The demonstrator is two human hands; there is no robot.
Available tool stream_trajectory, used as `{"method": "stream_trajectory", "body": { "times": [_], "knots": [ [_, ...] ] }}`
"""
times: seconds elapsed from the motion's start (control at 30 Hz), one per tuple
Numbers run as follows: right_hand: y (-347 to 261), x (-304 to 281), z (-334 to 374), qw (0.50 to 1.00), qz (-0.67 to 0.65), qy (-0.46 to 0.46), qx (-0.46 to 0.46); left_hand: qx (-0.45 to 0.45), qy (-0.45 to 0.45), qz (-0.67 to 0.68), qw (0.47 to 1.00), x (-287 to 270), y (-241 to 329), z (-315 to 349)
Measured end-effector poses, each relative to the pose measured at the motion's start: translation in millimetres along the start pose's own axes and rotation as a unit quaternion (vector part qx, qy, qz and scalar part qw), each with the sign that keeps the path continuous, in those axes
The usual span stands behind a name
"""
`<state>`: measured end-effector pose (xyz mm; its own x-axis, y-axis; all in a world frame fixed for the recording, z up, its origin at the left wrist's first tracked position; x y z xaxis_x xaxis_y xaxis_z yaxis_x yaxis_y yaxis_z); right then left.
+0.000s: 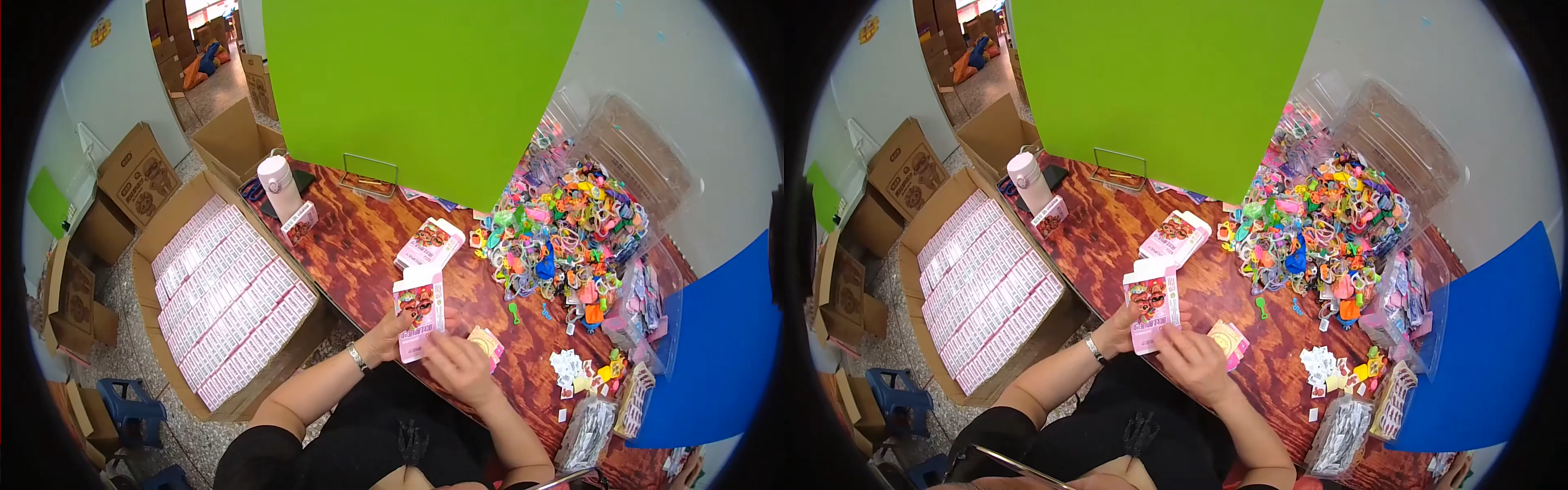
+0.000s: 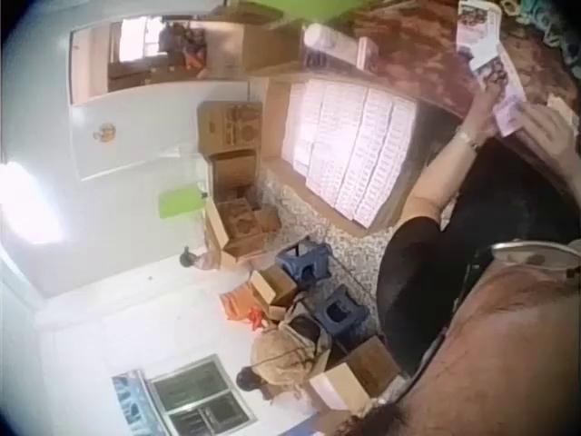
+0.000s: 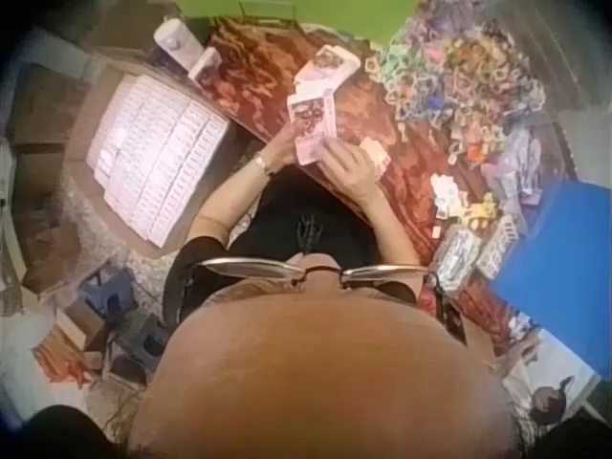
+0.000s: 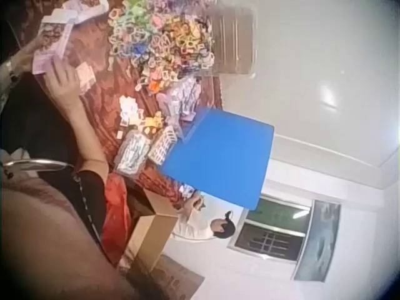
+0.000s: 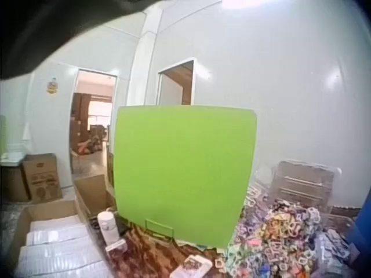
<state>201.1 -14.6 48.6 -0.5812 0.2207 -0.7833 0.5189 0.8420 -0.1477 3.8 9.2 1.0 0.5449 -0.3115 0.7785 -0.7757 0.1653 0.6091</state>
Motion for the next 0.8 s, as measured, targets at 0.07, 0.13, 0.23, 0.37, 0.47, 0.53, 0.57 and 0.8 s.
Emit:
{"method": "stream_trajectory", "body": {
  "times": [0.07,0.13,0.23,0.37,0.47,0.53,0.57,0.8],
  "knots": [
    [10.1,-12.4,-9.9,0.991,-0.091,0.054,0.078,-0.051,-0.028,0.039,0.998,-1.5,5.8,1.1],
    [16.3,-24.3,-22.7,0.985,-0.108,0.065,0.117,-0.063,-0.027,0.017,0.998,-5.9,-0.5,7.2],
    [28.5,-27.9,-37.5,0.976,-0.140,0.073,0.152,-0.081,-0.034,-0.010,0.996,0.0,-0.2,6.6],
    [44.0,-13.9,-41.9,0.879,-0.344,0.009,0.329,-0.095,-0.047,-0.019,0.994,14.4,3.7,-2.2],
    [50.4,-5.8,-47.1,0.775,-0.514,-0.062,0.363,-0.115,-0.050,-0.016,0.992,13.5,4.9,-2.6],
    [51.2,-5.2,-45.8,0.758,-0.540,-0.076,0.359,-0.097,-0.042,-0.034,0.994,6.5,3.6,-3.3],
    [51.0,-5.1,-45.2,0.740,-0.565,-0.088,0.354,-0.080,-0.035,-0.052,0.995,4.1,3.6,-3.6],
    [39.2,3.0,-40.6,0.777,-0.521,-0.061,0.348,-0.082,0.034,-0.124,0.988,4.8,1.6,-5.0]
  ]
}}
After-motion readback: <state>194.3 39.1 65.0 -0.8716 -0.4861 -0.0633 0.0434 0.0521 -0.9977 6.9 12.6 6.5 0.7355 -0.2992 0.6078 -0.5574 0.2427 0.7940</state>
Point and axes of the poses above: each hand's wrist, its own z-axis away from the middle knuckle, its own x-axis out of the palm, y = z × x, the point moved 1 cm from there along -z, towards the middle knuckle, and after that the axes turned 5 degrees about x, right-handed, at the moved point
